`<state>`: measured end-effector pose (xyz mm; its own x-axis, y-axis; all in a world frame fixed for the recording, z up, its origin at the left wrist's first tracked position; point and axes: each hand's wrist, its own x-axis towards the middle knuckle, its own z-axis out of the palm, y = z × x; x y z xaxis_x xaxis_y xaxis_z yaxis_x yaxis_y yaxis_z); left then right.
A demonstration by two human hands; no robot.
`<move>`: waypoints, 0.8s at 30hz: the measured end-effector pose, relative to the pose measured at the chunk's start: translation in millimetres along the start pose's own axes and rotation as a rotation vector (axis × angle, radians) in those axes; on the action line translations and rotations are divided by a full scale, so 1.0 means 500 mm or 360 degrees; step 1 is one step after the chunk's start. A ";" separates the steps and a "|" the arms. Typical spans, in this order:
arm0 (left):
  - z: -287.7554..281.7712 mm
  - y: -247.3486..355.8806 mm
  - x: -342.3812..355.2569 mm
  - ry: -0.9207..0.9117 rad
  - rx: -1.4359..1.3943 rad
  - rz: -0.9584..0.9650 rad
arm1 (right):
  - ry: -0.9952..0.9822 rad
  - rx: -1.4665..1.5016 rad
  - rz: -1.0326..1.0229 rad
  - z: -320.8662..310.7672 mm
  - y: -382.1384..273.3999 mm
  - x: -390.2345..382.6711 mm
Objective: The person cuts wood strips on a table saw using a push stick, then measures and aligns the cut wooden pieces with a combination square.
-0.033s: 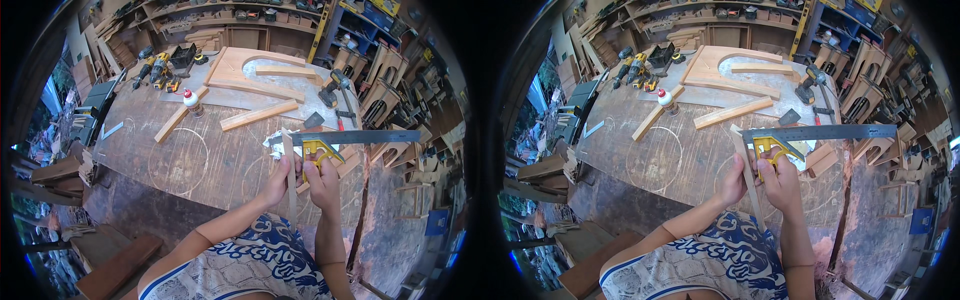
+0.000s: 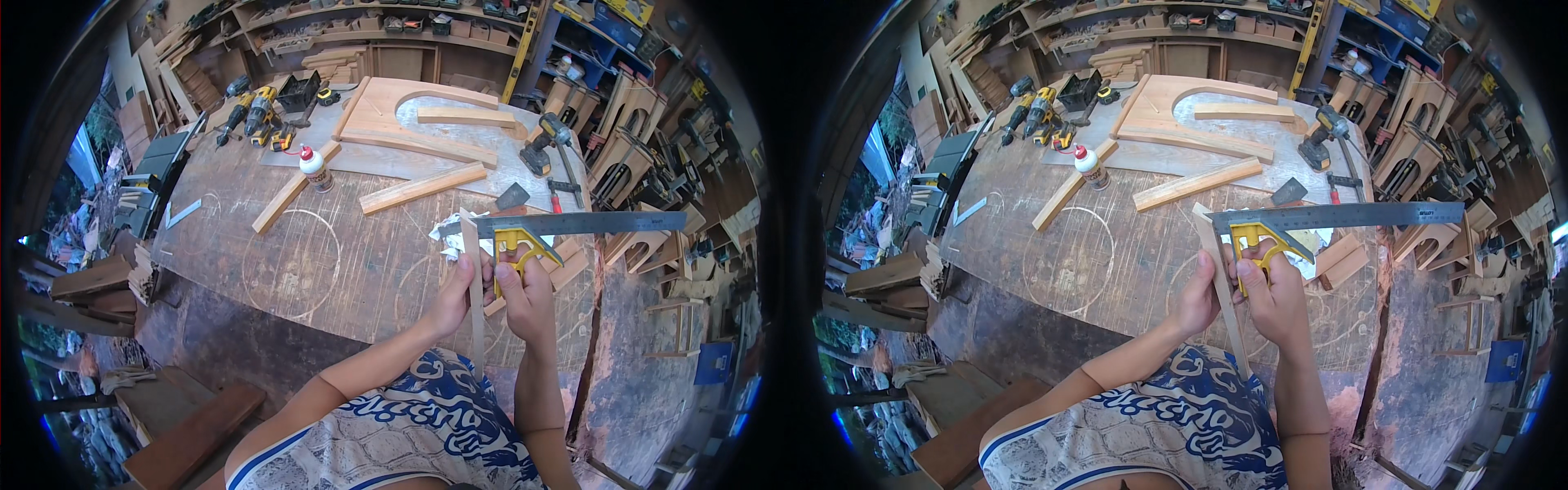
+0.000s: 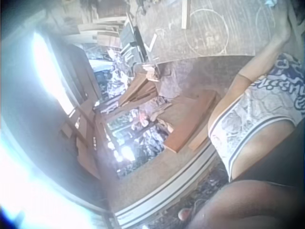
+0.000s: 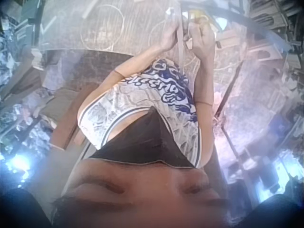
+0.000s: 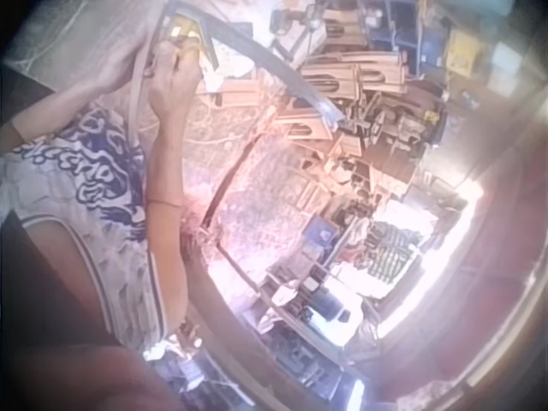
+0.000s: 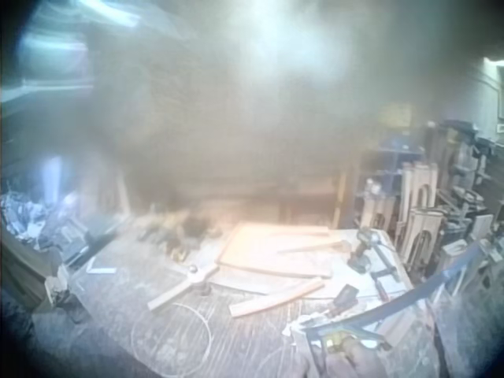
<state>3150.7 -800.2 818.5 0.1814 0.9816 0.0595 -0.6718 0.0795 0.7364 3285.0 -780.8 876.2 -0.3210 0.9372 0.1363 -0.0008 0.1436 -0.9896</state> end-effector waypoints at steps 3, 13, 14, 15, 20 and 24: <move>0.000 0.001 -0.002 -0.0046 0.0016 0.0023 | -0.0012 0.0021 -0.0017 -0.001 0.000 -0.002; 0.014 -0.005 0.011 -0.0052 0.0017 0.0014 | -0.0009 -0.0107 -0.0012 -0.020 -0.013 -0.004; 0.017 -0.006 0.013 -0.0055 0.0015 0.0017 | 0.0009 -0.0082 -0.0023 -0.022 -0.009 -0.003; 0.022 -0.005 0.016 -0.0044 0.0007 0.0011 | 0.0024 -0.0058 -0.0034 -0.024 -0.008 -0.002; 0.000 0.003 0.009 0.0118 -0.0033 0.0076 | -0.0071 -0.0318 -0.0061 0.000 -0.038 0.022; -0.052 -0.005 -0.016 0.0276 -0.0069 0.0219 | -0.0271 0.0041 0.0040 0.053 0.028 0.049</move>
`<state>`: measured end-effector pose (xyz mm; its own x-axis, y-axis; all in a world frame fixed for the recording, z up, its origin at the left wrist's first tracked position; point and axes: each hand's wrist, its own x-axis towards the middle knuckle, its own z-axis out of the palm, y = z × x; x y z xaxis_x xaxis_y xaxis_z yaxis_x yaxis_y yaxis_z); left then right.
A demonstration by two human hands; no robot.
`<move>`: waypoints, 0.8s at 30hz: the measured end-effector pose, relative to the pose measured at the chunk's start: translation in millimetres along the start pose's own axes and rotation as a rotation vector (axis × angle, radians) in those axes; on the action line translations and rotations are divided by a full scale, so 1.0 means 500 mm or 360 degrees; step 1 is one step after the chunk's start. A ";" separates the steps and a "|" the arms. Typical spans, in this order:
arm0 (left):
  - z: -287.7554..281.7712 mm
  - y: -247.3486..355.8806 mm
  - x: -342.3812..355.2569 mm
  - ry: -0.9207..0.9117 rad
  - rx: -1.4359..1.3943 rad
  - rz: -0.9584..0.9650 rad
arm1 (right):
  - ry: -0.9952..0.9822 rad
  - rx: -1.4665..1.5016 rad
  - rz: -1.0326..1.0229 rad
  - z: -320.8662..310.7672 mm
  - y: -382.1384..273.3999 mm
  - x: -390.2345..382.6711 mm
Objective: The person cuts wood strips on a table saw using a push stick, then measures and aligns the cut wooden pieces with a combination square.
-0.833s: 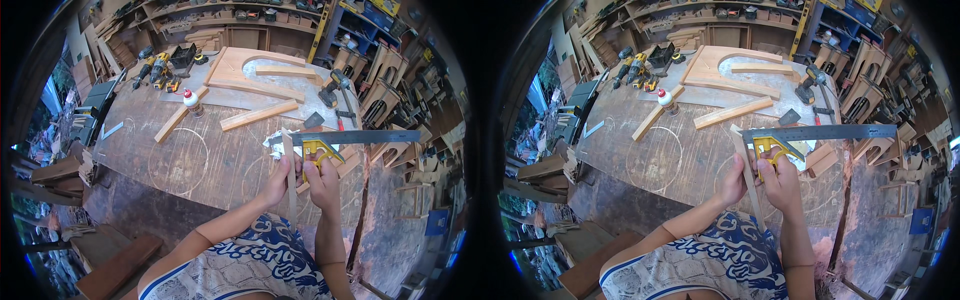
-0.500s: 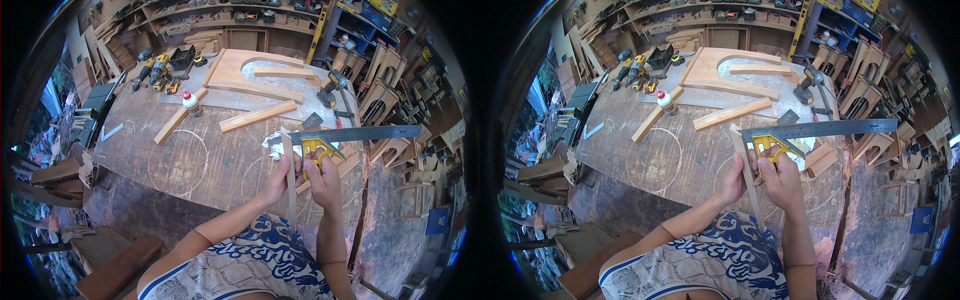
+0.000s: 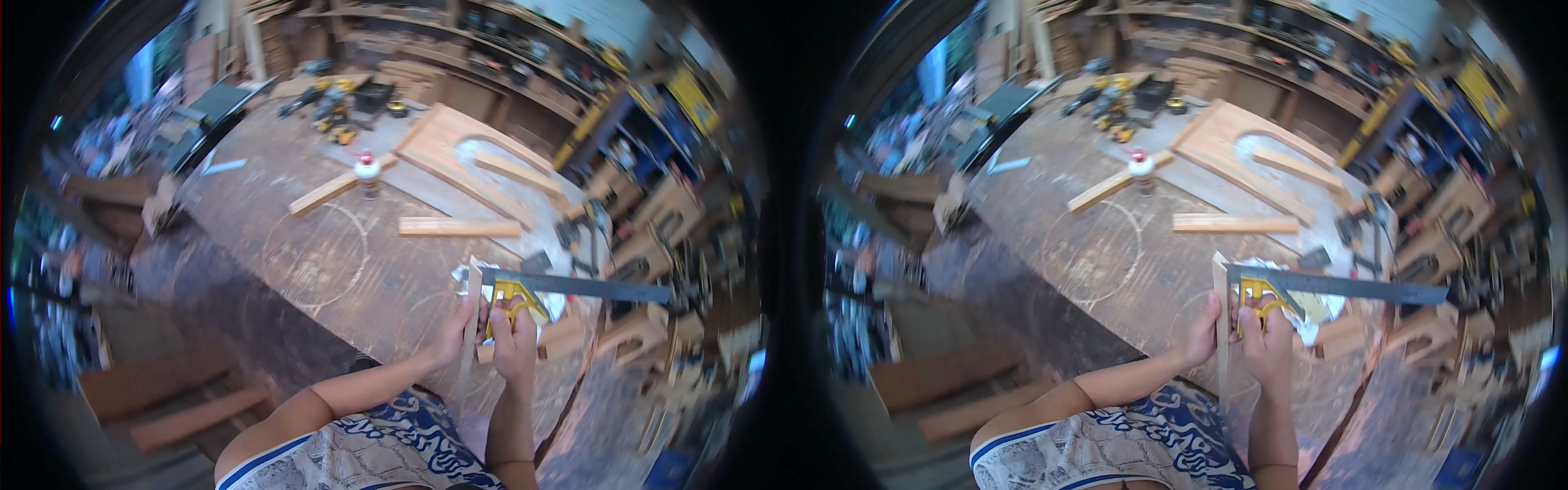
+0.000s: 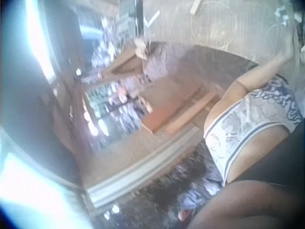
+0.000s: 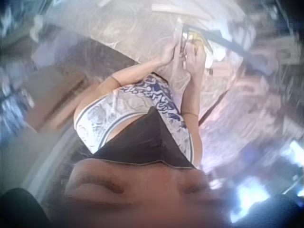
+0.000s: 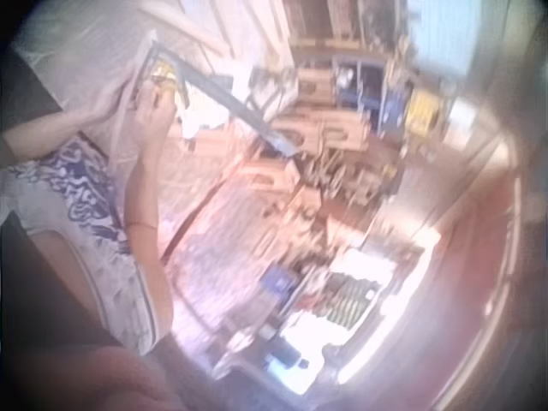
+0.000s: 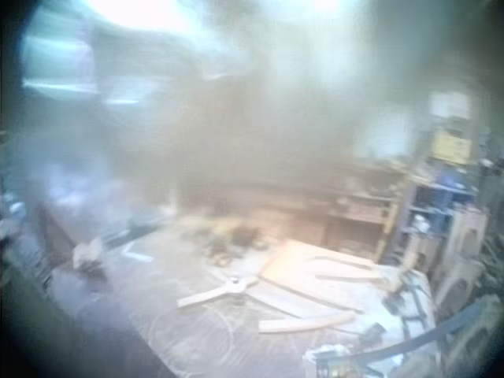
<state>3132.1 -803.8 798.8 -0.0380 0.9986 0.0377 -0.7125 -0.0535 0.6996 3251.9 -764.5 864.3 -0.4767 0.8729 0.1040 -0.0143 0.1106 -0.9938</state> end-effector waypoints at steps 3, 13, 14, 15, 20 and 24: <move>-0.046 0.040 -0.031 0.0223 -0.0054 0.0154 | -0.0146 0.0239 0.0031 0.090 0.008 0.040; -0.350 0.459 -0.468 0.0904 0.0301 0.0656 | -0.0496 0.0367 -0.0180 0.638 -0.003 0.019; -0.388 0.513 -0.526 0.1048 0.0414 0.0735 | -0.0538 0.0373 -0.0204 0.711 -0.004 0.011; -0.416 0.566 -0.583 0.1111 0.0622 0.0823 | -0.0643 0.0293 -0.0221 0.779 0.007 -0.008; -0.580 0.768 -0.836 0.1230 0.1071 0.0889 | -0.1312 0.0374 -0.0054 1.119 0.020 -0.110; -0.711 0.854 -0.976 0.1492 0.1087 0.0823 | -0.1698 0.0384 0.0387 1.334 0.074 -0.100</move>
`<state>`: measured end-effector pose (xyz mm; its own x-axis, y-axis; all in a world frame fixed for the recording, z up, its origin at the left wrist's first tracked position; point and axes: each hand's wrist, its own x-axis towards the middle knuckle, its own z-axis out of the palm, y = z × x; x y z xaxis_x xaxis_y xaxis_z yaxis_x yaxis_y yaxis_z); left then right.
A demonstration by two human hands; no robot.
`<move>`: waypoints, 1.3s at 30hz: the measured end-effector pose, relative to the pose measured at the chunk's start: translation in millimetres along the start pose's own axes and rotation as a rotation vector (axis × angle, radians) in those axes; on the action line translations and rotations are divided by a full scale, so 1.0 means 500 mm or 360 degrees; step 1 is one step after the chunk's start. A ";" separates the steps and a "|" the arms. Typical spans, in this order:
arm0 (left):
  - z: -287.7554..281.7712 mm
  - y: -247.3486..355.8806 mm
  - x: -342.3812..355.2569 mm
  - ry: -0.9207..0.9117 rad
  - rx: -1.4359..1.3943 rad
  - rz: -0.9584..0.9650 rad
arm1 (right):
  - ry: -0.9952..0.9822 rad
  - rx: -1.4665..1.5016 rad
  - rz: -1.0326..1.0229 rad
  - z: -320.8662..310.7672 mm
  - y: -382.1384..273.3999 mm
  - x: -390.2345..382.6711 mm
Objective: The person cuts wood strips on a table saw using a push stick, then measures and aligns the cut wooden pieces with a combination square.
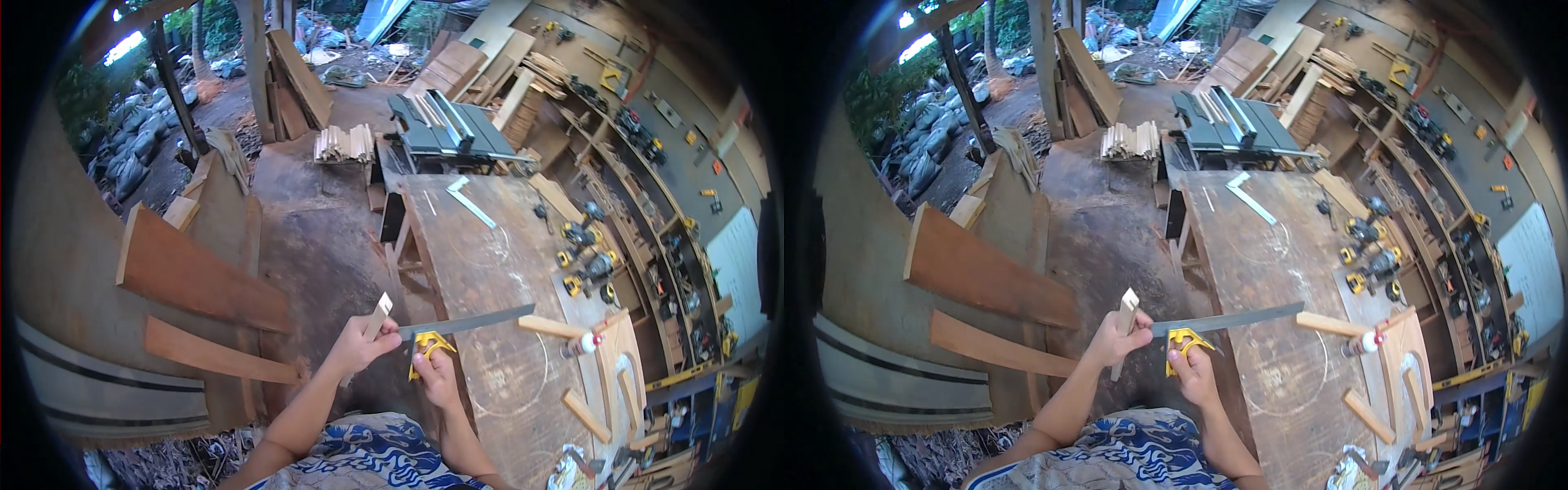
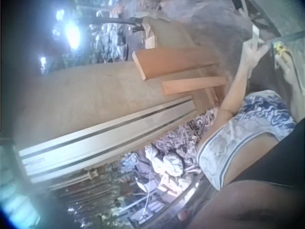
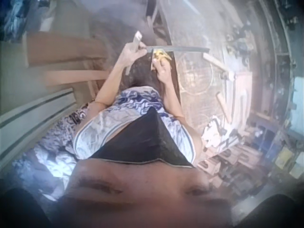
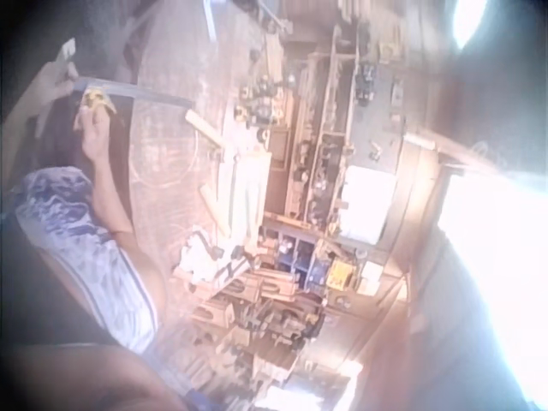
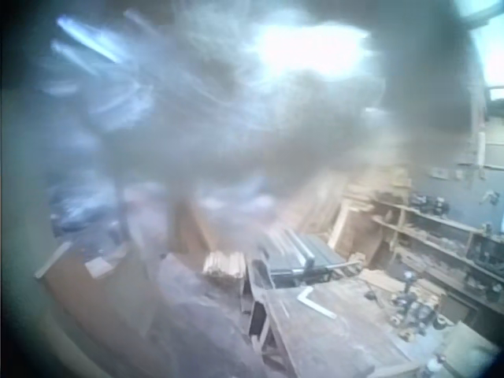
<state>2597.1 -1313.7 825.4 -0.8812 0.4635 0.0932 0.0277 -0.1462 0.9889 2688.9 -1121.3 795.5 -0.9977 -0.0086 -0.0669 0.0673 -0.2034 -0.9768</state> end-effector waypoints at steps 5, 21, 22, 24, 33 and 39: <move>-0.206 -0.024 0.185 0.0037 0.0350 -0.0206 | -0.0183 -0.0277 0.0029 0.055 0.051 0.270; -1.033 0.011 1.070 0.0509 0.0272 -0.0210 | -0.0821 -0.0198 0.0132 0.356 -0.017 1.618; -1.104 0.016 1.112 0.0597 0.0306 -0.0162 | -0.0896 -0.0196 0.0123 0.399 -0.026 1.703; -1.240 0.007 1.198 0.0655 0.0326 -0.0079 | -0.0979 -0.0170 0.0136 0.477 -0.039 1.856; -1.788 0.024 1.740 0.0347 0.0533 0.0134 | -0.0411 -0.0814 -0.0372 0.711 -0.006 2.520; -2.072 0.025 2.092 -0.0019 0.0653 0.0223 | -0.0131 -0.0520 -0.0217 0.799 -0.016 2.888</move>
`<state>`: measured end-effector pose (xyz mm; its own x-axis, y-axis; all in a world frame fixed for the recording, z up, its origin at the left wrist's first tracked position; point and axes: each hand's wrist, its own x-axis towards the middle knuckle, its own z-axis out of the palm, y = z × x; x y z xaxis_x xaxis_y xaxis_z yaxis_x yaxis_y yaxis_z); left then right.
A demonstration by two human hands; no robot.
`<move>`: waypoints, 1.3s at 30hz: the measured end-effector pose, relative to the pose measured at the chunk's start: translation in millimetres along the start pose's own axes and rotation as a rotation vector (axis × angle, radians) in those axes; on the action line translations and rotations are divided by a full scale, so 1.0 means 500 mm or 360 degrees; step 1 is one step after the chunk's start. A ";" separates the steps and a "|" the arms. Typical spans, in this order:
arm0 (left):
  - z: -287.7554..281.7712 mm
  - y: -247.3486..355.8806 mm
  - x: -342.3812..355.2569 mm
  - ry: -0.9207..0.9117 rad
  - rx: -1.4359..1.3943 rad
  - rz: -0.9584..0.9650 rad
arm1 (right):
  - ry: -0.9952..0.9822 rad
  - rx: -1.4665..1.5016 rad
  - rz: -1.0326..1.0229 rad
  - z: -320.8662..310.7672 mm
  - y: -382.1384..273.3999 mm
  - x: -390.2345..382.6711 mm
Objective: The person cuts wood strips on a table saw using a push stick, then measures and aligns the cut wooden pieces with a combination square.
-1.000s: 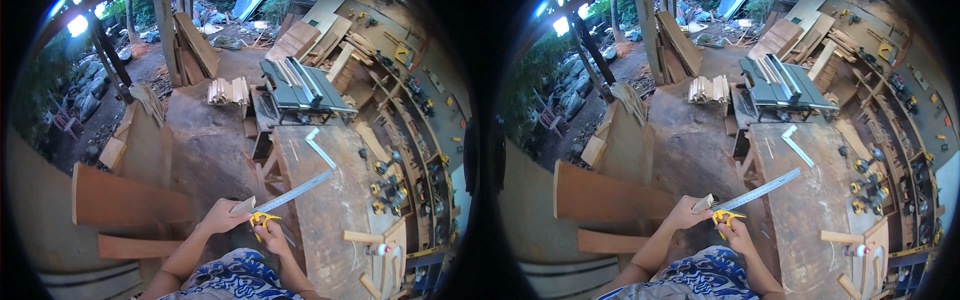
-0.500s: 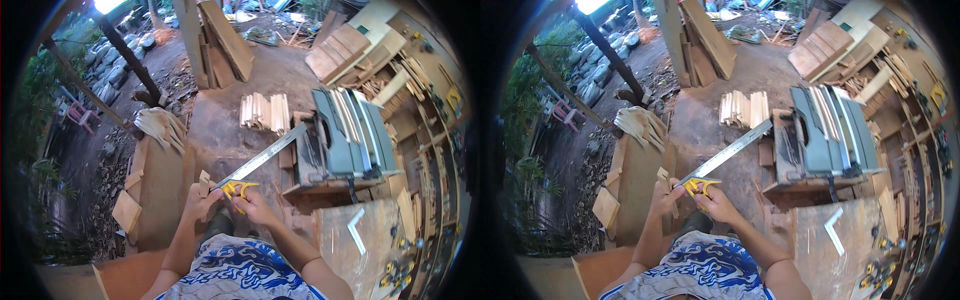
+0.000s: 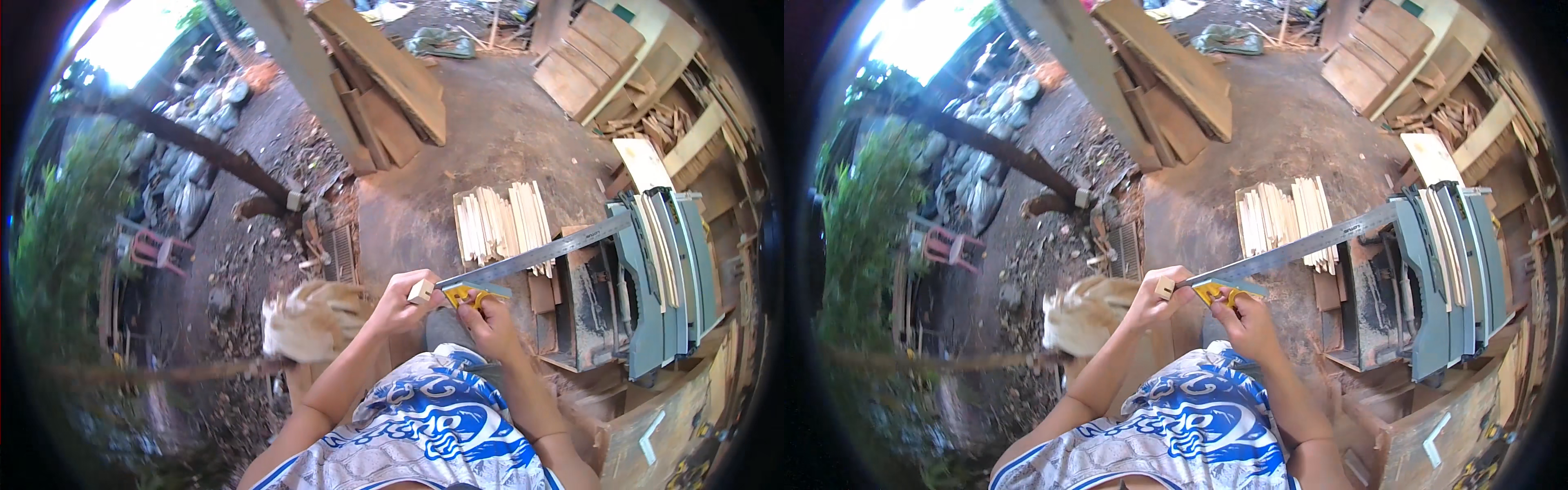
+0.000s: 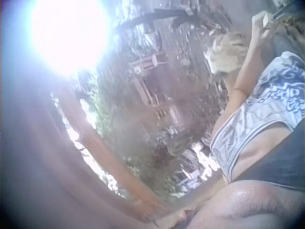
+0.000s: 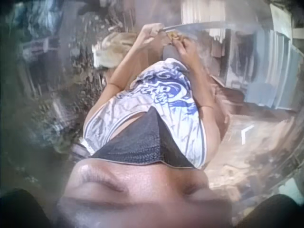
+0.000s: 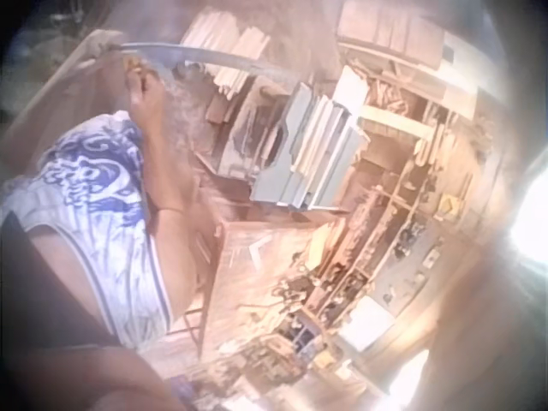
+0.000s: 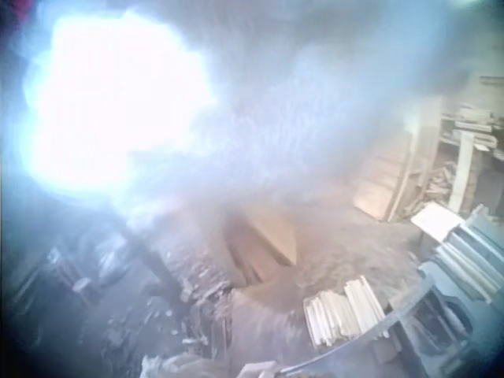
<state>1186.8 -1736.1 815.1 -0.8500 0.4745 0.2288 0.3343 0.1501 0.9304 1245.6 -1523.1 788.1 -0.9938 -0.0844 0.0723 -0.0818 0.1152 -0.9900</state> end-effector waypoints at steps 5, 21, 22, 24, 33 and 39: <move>-0.174 -0.168 0.263 -0.0093 -0.0073 -0.0093 | 0.0139 -0.0047 0.0005 0.042 0.063 0.316; -0.551 -0.528 1.236 -0.0405 -0.0445 -0.0359 | 0.0357 0.0450 0.0258 -0.060 0.160 1.335; -0.543 -0.542 1.308 -0.0526 -0.0494 -0.0387 | 0.0451 0.0427 0.0274 -0.085 0.181 1.382; -0.511 -0.620 1.439 -0.0718 -0.0505 -0.0317 | 0.0555 0.0709 0.0173 -0.126 0.236 1.460; -0.149 -0.645 1.939 -0.1781 -0.0695 -0.0307 | 0.1760 0.0779 0.0267 -0.423 0.266 1.613; 0.182 -0.609 2.167 -0.2233 -0.0784 -0.0304 | 0.2272 0.0714 -0.0027 -0.714 0.296 1.642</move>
<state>201.3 -1188.9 753.8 0.3030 0.9486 -0.0916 -0.1432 0.1403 0.9797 390.9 -1222.1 744.2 -0.2490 0.9605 -0.1238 -0.3273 -0.2038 -0.9227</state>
